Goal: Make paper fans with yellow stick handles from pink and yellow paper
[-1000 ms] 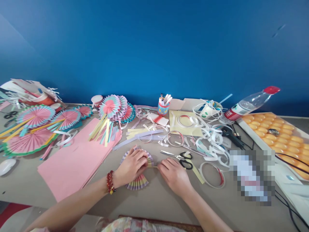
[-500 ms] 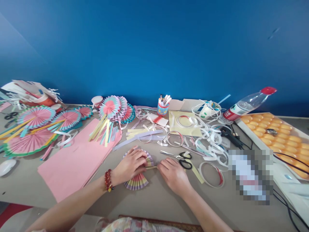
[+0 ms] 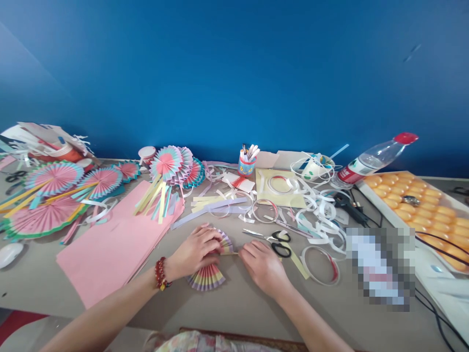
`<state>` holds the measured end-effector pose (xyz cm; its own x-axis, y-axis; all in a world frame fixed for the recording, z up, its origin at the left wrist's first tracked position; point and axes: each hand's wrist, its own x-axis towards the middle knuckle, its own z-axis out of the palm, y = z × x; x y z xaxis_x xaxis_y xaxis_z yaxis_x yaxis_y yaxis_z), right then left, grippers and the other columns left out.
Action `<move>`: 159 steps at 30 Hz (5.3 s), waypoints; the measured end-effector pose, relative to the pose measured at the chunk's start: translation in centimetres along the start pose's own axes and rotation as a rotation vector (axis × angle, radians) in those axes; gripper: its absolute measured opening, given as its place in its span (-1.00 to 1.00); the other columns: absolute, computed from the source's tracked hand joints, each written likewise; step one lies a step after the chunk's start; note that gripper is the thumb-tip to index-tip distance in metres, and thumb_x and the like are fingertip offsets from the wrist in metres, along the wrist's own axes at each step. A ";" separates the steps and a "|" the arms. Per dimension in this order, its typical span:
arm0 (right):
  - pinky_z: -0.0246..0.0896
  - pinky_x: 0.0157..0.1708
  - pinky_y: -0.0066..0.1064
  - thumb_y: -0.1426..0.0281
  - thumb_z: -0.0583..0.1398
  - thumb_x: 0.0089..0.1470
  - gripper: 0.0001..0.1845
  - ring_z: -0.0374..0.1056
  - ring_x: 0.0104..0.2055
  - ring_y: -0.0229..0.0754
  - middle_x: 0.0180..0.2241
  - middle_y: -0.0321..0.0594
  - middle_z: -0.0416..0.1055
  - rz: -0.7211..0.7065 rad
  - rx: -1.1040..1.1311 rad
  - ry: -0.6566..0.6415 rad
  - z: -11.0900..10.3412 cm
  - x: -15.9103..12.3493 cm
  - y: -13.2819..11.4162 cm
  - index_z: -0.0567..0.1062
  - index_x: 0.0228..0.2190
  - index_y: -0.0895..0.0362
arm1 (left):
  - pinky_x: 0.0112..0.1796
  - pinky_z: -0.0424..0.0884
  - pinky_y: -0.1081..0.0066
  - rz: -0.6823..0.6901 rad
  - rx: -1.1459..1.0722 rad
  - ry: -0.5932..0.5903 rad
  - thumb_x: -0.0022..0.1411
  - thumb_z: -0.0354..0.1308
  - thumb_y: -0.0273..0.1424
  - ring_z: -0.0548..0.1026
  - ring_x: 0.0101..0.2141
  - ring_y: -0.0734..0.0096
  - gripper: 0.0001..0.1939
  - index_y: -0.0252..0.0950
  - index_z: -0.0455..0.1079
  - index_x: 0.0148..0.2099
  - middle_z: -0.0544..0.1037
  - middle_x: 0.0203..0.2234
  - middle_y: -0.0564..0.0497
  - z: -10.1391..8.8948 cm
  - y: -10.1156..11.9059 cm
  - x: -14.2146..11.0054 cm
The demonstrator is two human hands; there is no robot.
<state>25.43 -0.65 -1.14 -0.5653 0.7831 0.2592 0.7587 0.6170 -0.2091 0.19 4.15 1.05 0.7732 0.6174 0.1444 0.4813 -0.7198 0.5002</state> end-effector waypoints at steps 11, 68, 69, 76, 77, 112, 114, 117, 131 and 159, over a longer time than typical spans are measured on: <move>0.04 -0.26 -0.31 0.50 0.11 0.25 -0.84 0.21 -0.31 -0.14 -0.40 -0.22 0.37 -0.019 -0.003 0.002 0.0 0.0 0.1 0.45 -0.37 0.14 | 0.25 0.05 0.12 -0.009 0.030 0.053 0.39 0.03 -0.45 0.40 -0.02 0.33 -0.93 -0.24 0.33 -0.16 0.46 -0.09 -0.03 0.2 0.7 -0.1; 0.00 -0.30 -0.31 0.52 0.19 0.15 -0.88 0.22 -0.33 -0.16 -0.40 -0.24 0.42 -0.023 -0.081 0.030 0.4 0.3 0.1 0.45 -0.42 0.11 | 0.22 0.07 0.02 0.072 0.278 -0.066 0.31 0.12 -0.47 0.34 -0.04 0.23 -0.94 -0.27 0.38 -0.27 0.43 -0.12 -0.02 0.1 3.2 2.0; 0.00 -0.30 -0.31 0.52 0.19 0.15 -0.88 0.22 -0.33 -0.16 -0.41 -0.25 0.42 -0.020 -0.080 0.028 0.3 0.3 0.1 0.45 -0.42 0.11 | 0.22 0.09 0.02 0.055 0.265 -0.051 0.32 0.10 -0.48 0.34 -0.04 0.23 -0.93 -0.27 0.38 -0.26 0.43 -0.11 -0.02 0.2 3.2 2.0; 0.02 -0.29 -0.31 0.53 0.20 0.15 -0.88 0.23 -0.31 -0.16 -0.39 -0.26 0.42 -0.008 -0.068 0.011 0.2 0.3 0.0 0.45 -0.41 0.11 | 0.17 0.17 0.04 0.008 0.222 0.027 0.32 0.07 -0.53 0.37 -0.08 0.23 -0.91 -0.26 0.37 -0.21 0.45 -0.15 -0.02 1.1 3.3 2.0; 0.02 -0.29 -0.31 0.53 0.20 0.15 -0.88 0.23 -0.31 -0.16 -0.39 -0.26 0.42 -0.008 -0.067 0.010 0.2 0.3 0.0 0.44 -0.41 0.11 | 0.17 0.17 0.04 0.004 0.221 0.035 0.32 0.07 -0.53 0.38 -0.08 0.23 -0.91 -0.26 0.36 -0.20 0.45 -0.15 -0.02 1.2 3.3 2.0; 0.03 -0.28 -0.32 0.51 0.15 0.22 -0.81 0.23 -0.32 -0.16 -0.43 -0.25 0.38 -0.007 -0.099 0.048 0.1 0.4 0.1 0.44 -0.44 0.10 | 0.08 0.24 0.14 0.014 0.172 0.000 0.32 0.07 -0.49 0.36 -0.11 0.22 -0.92 -0.25 0.35 -0.25 0.46 -0.23 -0.02 1.6 2.5 1.7; 0.03 -0.29 -0.32 0.51 0.15 0.22 -0.81 0.23 -0.33 -0.17 -0.43 -0.26 0.37 -0.005 -0.097 0.048 0.0 0.5 0.1 0.44 -0.44 0.10 | 0.08 0.25 0.13 0.015 0.165 0.001 0.32 0.06 -0.50 0.37 -0.11 0.22 -0.92 -0.25 0.35 -0.24 0.46 -0.24 -0.03 1.7 2.5 1.7; 0.02 -0.30 -0.33 0.50 0.15 0.22 -0.82 0.23 -0.33 -0.17 -0.43 -0.26 0.38 -0.002 -0.093 0.042 -0.2 0.5 0.0 0.44 -0.44 0.10 | 0.08 0.26 0.12 0.009 0.166 0.004 0.31 0.06 -0.51 0.37 -0.11 0.21 -0.92 -0.26 0.34 -0.24 0.46 -0.24 -0.03 1.9 2.4 1.7; 0.02 -0.29 -0.32 0.50 0.15 0.22 -0.82 0.23 -0.32 -0.16 -0.42 -0.26 0.37 0.006 -0.078 0.028 -0.1 0.4 0.0 0.43 -0.43 0.10 | 0.13 0.28 0.11 -0.067 0.122 0.037 0.24 0.08 -0.59 0.40 -0.16 0.24 -0.86 -0.25 0.24 -0.29 0.41 -0.31 0.00 2.3 2.9 1.8; -0.01 -0.30 -0.31 0.50 0.18 0.20 -0.85 0.24 -0.33 -0.15 -0.42 -0.27 0.38 -0.009 -0.074 0.027 -0.1 0.4 0.1 0.43 -0.43 0.12 | 0.11 0.32 0.07 -0.058 0.065 0.070 0.25 0.04 -0.61 0.40 -0.20 0.25 -0.83 -0.23 0.19 -0.30 0.40 -0.33 0.02 2.7 2.6 1.8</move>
<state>25.33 -0.27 -1.02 -0.5641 0.7747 0.2858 0.7760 0.6156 -0.1371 3.95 2.50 0.30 0.7137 0.6777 0.1769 0.5522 -0.6998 0.4532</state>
